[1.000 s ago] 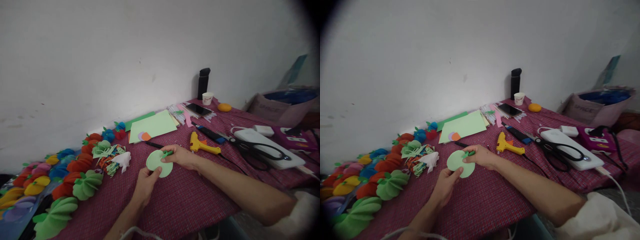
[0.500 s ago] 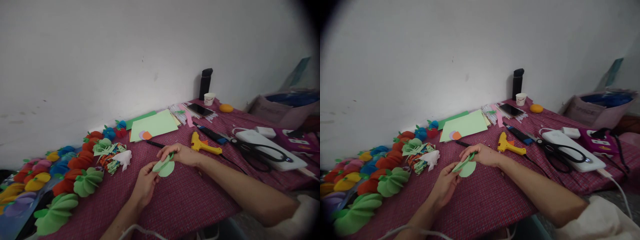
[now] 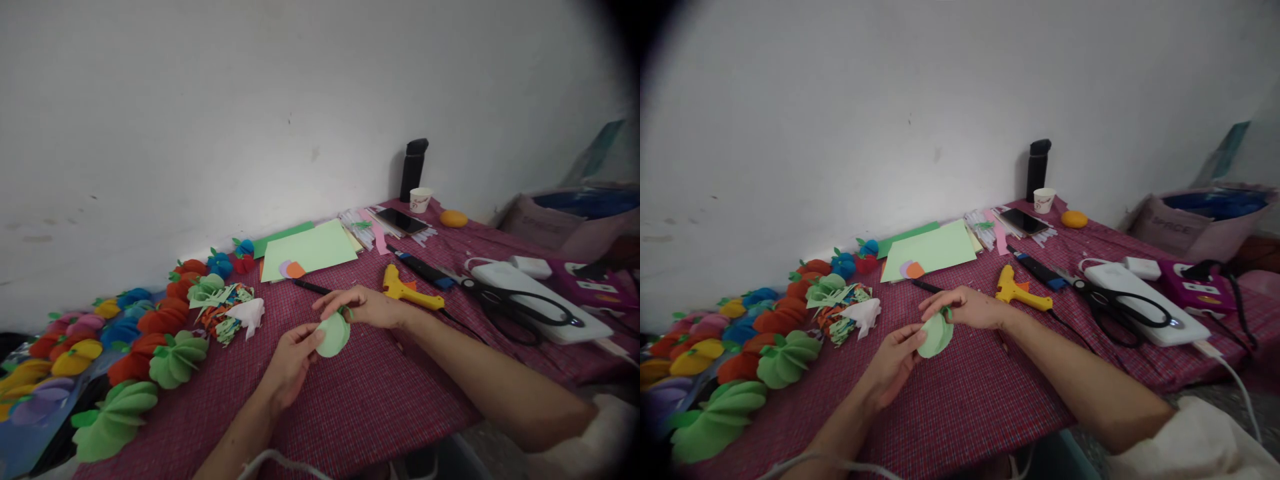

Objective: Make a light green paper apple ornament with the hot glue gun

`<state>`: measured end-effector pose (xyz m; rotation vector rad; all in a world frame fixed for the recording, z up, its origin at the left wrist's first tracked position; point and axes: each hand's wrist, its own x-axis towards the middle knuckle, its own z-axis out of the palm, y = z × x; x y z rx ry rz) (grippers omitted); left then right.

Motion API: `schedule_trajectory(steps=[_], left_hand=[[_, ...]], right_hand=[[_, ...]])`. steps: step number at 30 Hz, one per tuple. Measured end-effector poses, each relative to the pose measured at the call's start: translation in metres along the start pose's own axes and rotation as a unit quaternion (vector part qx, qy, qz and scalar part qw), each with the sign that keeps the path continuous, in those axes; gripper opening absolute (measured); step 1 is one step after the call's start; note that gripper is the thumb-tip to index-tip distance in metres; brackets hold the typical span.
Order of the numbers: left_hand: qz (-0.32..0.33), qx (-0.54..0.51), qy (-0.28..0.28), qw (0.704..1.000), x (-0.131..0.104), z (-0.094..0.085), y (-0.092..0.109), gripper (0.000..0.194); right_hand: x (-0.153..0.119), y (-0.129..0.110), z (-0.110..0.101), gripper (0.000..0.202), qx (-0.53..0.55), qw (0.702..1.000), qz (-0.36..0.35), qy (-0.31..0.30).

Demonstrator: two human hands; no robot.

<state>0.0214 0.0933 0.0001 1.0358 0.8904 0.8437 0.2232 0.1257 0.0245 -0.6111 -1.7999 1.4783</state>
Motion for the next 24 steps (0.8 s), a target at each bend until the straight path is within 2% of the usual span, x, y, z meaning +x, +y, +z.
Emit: schedule_trajectory(steps=[2,4,6,12,15,18,21,24], left_hand=[[0.004,-0.002,0.005,1.000,-0.001,0.001,0.002,0.026],[0.013,-0.007,0.016,1.000,-0.001,0.002,0.004,0.026],[0.029,-0.015,0.036,0.999,-0.001,0.002,0.005,0.025],[0.082,-0.033,0.105,0.990,0.004,-0.001,0.005,0.022],[0.102,-0.027,0.123,0.987,0.005,-0.001,0.004,0.021],[0.107,-0.001,0.125,0.986,0.005,0.000,0.002,0.020],[0.114,0.039,0.115,0.986,0.005,-0.002,0.002,0.022],[0.143,0.122,0.117,0.975,0.006,-0.005,0.002,0.028]], right_hand=[[0.001,-0.001,0.002,0.027,0.064,0.996,0.039,0.050],[0.002,0.001,0.006,0.028,0.127,0.983,0.082,0.106],[0.003,0.005,0.010,0.033,0.180,0.969,0.109,0.133],[0.004,0.013,0.019,0.028,0.222,0.963,0.110,0.103],[0.005,0.015,0.022,0.025,0.170,0.975,0.102,0.100],[0.006,0.018,0.022,0.023,0.061,0.986,0.081,0.133],[0.007,0.019,0.021,0.029,-0.042,0.986,0.059,0.147],[0.005,0.017,0.023,0.032,-0.130,0.979,0.056,0.146]])
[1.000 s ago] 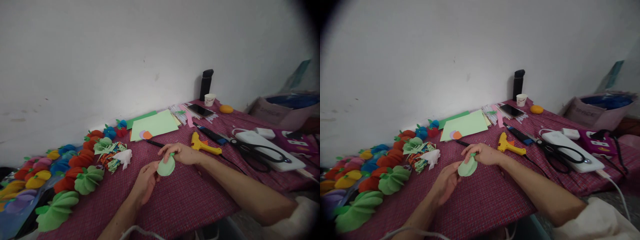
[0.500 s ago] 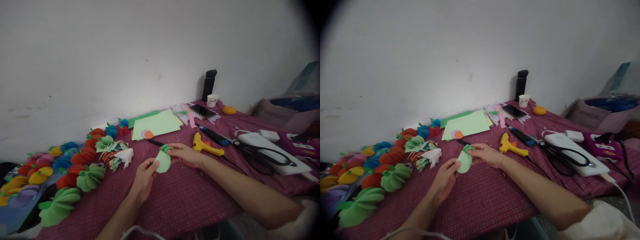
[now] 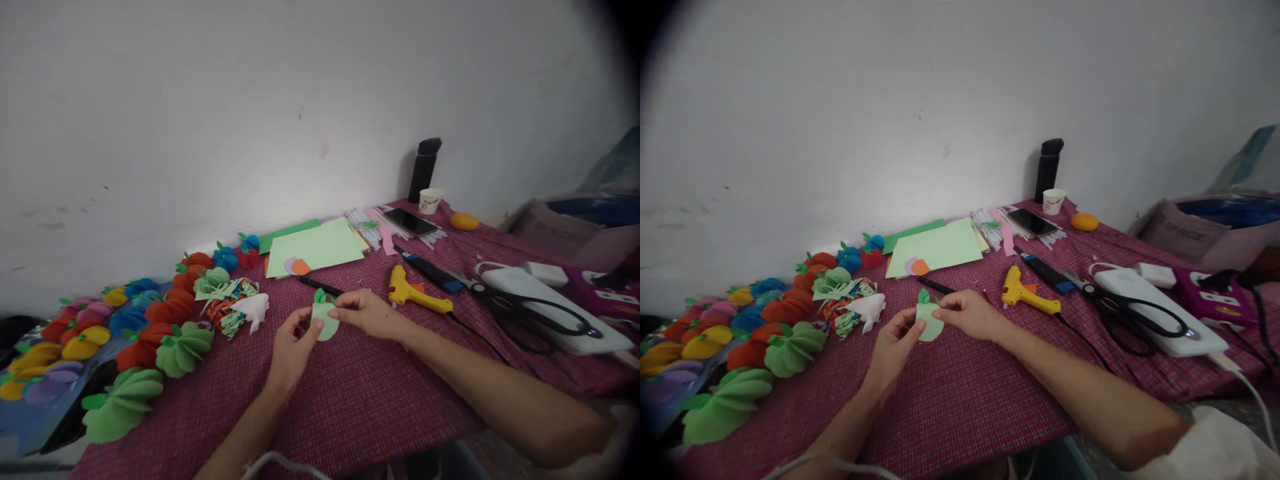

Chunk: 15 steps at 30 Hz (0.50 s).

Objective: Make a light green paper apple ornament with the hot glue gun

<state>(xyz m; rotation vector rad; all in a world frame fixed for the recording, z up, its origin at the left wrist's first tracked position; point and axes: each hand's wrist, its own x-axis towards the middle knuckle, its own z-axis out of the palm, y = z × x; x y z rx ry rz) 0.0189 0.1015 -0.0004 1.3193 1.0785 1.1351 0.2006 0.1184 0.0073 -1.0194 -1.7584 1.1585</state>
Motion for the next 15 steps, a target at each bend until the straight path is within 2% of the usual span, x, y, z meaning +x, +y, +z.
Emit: schedule_trajectory(steps=[4,11,15], left_hand=[[0.014,0.063,0.008,0.998,0.0014,-0.0032,-0.0015,0.022],[0.021,0.079,0.026,0.996,-0.0009,-0.0043,0.0002,0.019],[0.017,0.080,0.018,0.996,-0.0011,-0.0044,0.0002,0.021]], right_hand=[[-0.0042,-0.0048,0.0041,0.030,-0.036,0.999,-0.002,-0.013],[-0.0056,-0.0065,0.0065,0.028,-0.070,0.997,-0.008,-0.025],[-0.0060,-0.0087,0.0072,0.027,-0.051,0.998,-0.003,-0.028]])
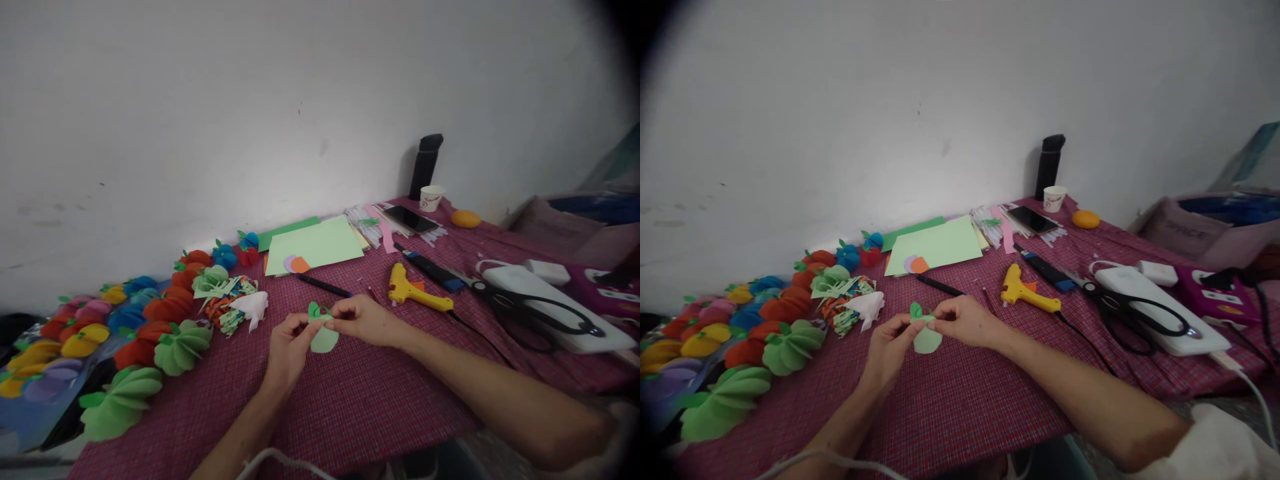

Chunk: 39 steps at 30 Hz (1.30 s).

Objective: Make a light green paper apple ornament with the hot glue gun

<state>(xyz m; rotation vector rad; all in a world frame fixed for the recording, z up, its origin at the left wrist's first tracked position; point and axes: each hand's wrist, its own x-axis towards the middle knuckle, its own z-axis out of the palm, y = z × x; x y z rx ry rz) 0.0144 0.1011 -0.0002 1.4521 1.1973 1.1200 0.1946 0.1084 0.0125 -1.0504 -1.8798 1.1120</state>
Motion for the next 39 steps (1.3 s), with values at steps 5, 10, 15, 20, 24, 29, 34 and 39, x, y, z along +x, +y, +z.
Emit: schedule_trajectory(steps=[5,10,15,20,24,29,34,39], left_hand=[[-0.005,0.010,-0.015,1.000,0.001,0.001,0.000,0.023],[0.028,0.044,-0.041,0.998,-0.003,0.006,-0.001,0.068],[0.065,0.102,-0.060,0.991,-0.006,0.011,-0.005,0.078],[0.029,0.035,-0.067,0.997,-0.001,0.008,-0.006,0.041],[-0.014,-0.033,-0.058,0.998,0.003,0.004,-0.008,0.048],[0.116,0.080,0.135,0.981,0.006,-0.008,-0.002,0.068],[0.250,0.274,0.172,0.913,0.004,-0.013,0.003,0.031],[0.243,0.329,0.112,0.906,0.004,-0.005,-0.003,0.021]], right_hand=[[0.001,0.002,0.000,0.026,0.006,1.000,0.013,0.012],[0.007,0.009,-0.004,0.024,0.068,0.994,0.051,0.076],[0.007,0.005,-0.002,0.032,0.167,0.981,0.083,0.050],[0.005,0.002,0.001,0.030,0.199,0.976,0.081,0.025],[0.005,0.007,-0.001,0.023,0.200,0.976,0.085,0.021],[0.009,0.016,-0.003,0.023,0.192,0.974,0.092,0.072],[0.012,0.023,-0.003,0.021,0.144,0.982,0.071,0.100],[0.012,0.024,0.000,0.020,0.121,0.984,0.068,0.109]])
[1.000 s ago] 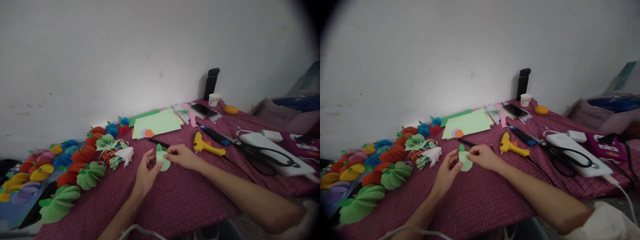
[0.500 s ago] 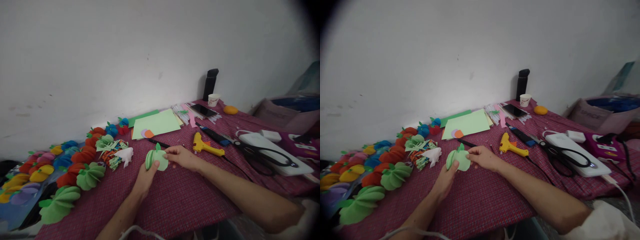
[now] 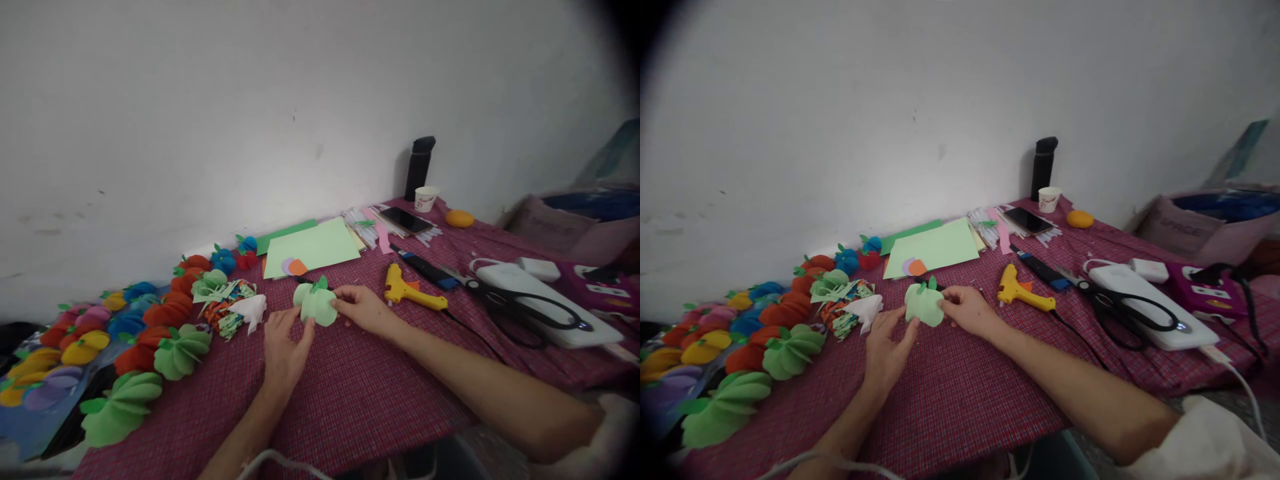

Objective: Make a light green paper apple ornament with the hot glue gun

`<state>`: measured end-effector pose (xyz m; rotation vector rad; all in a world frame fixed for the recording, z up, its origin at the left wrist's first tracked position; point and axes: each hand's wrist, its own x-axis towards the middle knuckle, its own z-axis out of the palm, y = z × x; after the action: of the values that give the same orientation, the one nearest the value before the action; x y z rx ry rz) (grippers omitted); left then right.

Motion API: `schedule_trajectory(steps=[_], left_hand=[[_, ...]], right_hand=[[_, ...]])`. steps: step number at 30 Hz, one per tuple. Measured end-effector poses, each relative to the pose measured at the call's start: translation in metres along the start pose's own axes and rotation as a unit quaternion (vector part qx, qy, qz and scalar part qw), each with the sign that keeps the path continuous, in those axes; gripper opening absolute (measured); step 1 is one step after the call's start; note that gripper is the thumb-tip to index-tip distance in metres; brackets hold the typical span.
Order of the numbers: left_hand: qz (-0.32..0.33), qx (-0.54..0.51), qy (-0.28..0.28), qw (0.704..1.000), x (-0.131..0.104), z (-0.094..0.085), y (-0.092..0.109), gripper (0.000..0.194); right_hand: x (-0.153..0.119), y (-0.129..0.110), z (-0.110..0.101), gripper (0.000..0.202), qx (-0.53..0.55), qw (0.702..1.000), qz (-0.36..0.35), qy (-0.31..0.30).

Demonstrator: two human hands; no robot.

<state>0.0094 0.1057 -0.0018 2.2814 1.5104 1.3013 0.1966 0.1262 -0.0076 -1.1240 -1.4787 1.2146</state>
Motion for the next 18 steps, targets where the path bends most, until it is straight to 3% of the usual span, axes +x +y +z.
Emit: schedule_trajectory(steps=[5,18], left_hand=[[-0.060,0.008,-0.022,0.998,-0.001,0.005,-0.001,0.016],[-0.067,-0.046,0.022,0.996,0.000,0.010,-0.007,0.013]], right_hand=[[-0.007,0.000,0.010,0.020,-0.024,0.999,-0.004,-0.025],[-0.016,-0.006,0.017,0.016,-0.123,0.987,-0.107,0.009]])
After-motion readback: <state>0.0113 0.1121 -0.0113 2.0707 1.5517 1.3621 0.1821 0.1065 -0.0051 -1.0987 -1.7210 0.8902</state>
